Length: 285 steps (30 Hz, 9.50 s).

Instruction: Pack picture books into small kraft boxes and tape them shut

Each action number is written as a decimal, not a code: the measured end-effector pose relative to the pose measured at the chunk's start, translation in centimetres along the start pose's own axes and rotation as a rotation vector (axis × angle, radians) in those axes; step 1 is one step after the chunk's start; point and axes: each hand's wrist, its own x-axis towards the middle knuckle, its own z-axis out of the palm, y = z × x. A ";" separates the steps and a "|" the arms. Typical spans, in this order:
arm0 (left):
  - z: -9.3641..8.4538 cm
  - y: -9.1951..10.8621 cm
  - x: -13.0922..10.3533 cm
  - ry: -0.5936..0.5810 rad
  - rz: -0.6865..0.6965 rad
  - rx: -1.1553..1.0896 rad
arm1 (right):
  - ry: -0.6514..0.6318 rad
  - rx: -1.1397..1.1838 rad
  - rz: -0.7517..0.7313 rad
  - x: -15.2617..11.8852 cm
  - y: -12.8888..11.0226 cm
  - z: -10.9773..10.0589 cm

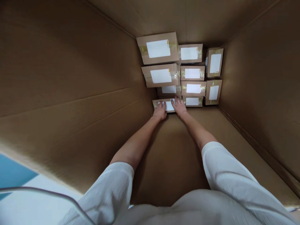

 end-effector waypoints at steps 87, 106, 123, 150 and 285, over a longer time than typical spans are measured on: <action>7.7 65.0 -32.4 0.075 1.310 0.932 | 1.094 0.536 1.430 -67.1 3.9 6.2; -8.1 52.9 -28.1 0.360 0.982 0.701 | 1.024 0.286 0.873 -59.4 6.9 -7.7; -21.7 17.8 -21.2 0.387 0.294 0.242 | 0.648 0.116 0.336 -35.4 -1.8 -22.3; -17.7 -1.1 7.4 0.282 0.112 0.134 | 0.185 0.075 0.013 1.2 5.3 -13.5; 8.8 73.4 -33.9 0.204 1.269 0.891 | 1.084 0.716 1.265 -75.6 13.6 5.3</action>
